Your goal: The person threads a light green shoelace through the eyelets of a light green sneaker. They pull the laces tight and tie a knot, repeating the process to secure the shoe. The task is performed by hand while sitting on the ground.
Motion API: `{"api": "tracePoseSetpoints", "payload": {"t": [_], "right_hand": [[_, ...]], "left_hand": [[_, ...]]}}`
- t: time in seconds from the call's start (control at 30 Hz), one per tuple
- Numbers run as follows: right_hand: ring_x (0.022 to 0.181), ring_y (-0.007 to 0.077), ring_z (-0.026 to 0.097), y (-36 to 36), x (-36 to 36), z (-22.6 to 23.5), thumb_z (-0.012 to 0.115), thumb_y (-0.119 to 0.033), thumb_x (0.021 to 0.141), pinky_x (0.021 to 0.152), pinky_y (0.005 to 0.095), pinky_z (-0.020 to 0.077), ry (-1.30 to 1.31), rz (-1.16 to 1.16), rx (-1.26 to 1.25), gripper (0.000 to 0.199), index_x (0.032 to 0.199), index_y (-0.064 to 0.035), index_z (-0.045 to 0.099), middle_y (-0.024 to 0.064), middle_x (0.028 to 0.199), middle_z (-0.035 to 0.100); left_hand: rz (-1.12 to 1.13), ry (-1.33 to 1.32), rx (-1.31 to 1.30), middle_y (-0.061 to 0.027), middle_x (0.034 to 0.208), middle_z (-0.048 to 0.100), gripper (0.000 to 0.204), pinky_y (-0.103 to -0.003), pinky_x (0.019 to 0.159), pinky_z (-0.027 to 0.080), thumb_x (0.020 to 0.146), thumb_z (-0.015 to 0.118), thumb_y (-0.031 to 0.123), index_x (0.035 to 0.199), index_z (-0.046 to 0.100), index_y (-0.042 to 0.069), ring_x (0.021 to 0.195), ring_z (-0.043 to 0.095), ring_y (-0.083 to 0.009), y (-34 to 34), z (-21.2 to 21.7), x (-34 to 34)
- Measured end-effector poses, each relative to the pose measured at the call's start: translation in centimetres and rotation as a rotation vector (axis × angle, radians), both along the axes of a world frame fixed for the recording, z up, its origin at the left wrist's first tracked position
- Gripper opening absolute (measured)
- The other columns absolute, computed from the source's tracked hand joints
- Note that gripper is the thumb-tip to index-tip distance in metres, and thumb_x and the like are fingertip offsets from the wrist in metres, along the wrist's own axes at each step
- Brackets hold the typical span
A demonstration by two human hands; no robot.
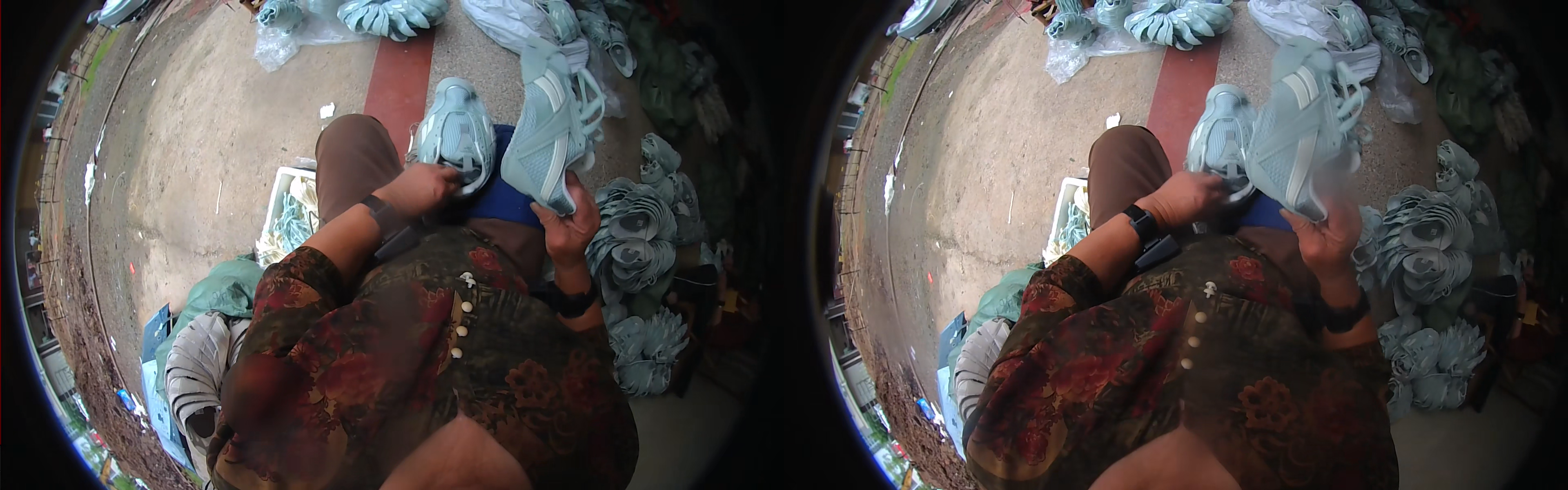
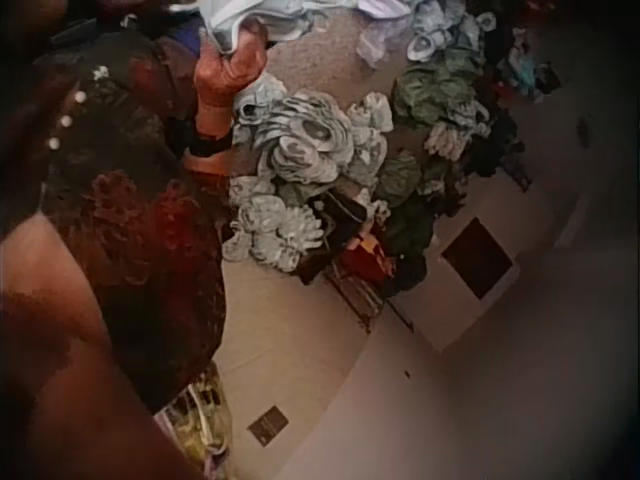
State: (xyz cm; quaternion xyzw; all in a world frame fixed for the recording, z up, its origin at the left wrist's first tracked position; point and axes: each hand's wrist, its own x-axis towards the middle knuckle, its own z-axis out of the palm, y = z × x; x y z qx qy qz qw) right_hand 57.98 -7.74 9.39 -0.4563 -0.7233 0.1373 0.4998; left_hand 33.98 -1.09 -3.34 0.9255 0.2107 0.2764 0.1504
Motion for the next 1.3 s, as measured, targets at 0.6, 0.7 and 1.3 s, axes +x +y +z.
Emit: {"api": "tracePoseSetpoints", "payload": {"t": [0.6, 0.7, 1.3], "right_hand": [[0.084, 0.0175, 0.059, -1.5, 4.8, 0.5, 0.065, 0.002, 0.075, 0.076, 0.0295, 0.0471, 0.130, -0.470, -0.033, 0.028, 0.101, 0.0050, 0.056, 0.0119, 0.095, 0.062], [0.078, 0.0348, 0.057, -0.4, 2.0, 0.9, 0.071, -0.003, 0.066, 0.068, 0.0398, 0.0451, -0.258, -0.223, -0.013, 0.027, 0.088, 0.0015, 0.056, 0.0175, 0.083, 0.059], [0.058, 0.0065, 0.043, 4.0, 1.1, -1.2, 0.058, -0.008, 0.082, 0.054, 0.0214, 0.0355, 0.485, 0.167, -0.374, 0.010, 0.074, -0.0026, 0.054, -0.0011, 0.064, 0.048]], "left_hand": [[0.496, -0.332, -0.599, -0.0071, 0.091, 0.063, 0.037, -0.029, 0.072, 0.049, 0.075, 0.067, -0.001, 0.109, 0.053, -0.002, 0.082, 0.059, -0.0127, 1.4, 6.2, -3.9], [0.602, -0.850, -0.891, -0.0022, 0.074, 0.062, 0.027, -0.022, 0.057, 0.047, 0.075, 0.070, 0.003, 0.099, 0.059, 0.000, 0.061, 0.056, -0.0094, 2.2, 8.5, -5.3], [0.225, -0.015, -0.275, -0.0107, 0.084, 0.062, 0.023, -0.032, 0.063, 0.049, 0.071, 0.067, 0.007, 0.093, 0.060, 0.007, 0.074, 0.062, -0.0281, -1.0, 10.5, 0.6]]}}
